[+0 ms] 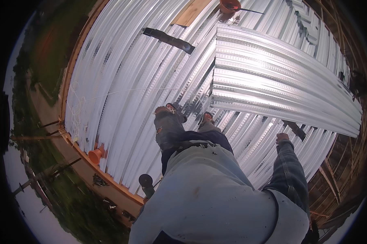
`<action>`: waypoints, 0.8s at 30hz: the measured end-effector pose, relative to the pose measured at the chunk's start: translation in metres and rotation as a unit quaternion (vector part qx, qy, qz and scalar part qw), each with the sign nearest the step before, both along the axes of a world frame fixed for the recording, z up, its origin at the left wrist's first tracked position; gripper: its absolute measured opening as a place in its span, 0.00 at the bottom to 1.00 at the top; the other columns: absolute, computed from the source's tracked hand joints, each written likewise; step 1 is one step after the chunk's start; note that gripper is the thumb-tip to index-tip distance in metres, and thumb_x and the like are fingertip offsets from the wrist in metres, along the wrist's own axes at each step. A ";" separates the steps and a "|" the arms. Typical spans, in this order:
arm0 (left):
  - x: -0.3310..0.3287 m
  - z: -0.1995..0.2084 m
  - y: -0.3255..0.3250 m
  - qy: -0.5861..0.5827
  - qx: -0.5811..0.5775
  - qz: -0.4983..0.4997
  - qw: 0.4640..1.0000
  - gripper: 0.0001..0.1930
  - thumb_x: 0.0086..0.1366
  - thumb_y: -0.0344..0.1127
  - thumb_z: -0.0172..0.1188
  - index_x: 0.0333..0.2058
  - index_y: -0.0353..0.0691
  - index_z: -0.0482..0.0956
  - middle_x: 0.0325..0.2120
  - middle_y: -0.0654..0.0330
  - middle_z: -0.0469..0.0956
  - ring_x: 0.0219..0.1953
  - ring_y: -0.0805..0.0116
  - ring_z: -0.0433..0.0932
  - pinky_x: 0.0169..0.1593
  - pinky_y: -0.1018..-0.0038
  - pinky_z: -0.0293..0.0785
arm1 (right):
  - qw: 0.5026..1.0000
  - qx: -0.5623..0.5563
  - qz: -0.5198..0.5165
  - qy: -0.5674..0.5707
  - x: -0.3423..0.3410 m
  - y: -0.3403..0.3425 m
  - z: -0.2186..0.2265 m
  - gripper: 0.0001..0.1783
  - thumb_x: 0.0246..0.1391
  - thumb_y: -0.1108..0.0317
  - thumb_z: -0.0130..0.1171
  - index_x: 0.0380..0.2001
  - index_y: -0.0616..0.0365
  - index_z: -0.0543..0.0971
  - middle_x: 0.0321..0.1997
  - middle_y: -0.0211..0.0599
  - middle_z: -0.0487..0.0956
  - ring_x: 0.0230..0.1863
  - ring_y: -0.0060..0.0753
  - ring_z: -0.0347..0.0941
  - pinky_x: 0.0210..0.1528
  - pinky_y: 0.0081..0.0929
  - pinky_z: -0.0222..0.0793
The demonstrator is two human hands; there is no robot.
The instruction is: The person uses an angle grinder to cut corrugated metal sheets on a roof under construction. They walk on the metal sheets, position the grinder, and cut along the edges while another worker assists nearby.
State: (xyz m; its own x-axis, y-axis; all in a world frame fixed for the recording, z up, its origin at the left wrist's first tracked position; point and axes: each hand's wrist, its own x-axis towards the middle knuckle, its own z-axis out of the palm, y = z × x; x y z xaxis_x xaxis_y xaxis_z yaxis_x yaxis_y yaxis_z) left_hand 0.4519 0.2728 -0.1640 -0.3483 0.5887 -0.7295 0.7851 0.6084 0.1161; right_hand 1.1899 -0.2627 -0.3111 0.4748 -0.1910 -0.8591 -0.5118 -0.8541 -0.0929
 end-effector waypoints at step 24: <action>0.342 -0.042 0.631 -0.151 0.043 -0.048 0.986 0.30 0.34 0.41 0.74 0.35 0.25 0.77 0.30 0.52 0.79 0.30 0.60 0.78 0.35 0.66 0.75 | 0.979 0.021 -0.165 -0.121 0.138 0.547 0.141 0.17 0.53 0.59 0.56 0.44 0.55 0.74 0.30 0.39 0.78 0.23 0.31 0.75 0.19 0.33 0.70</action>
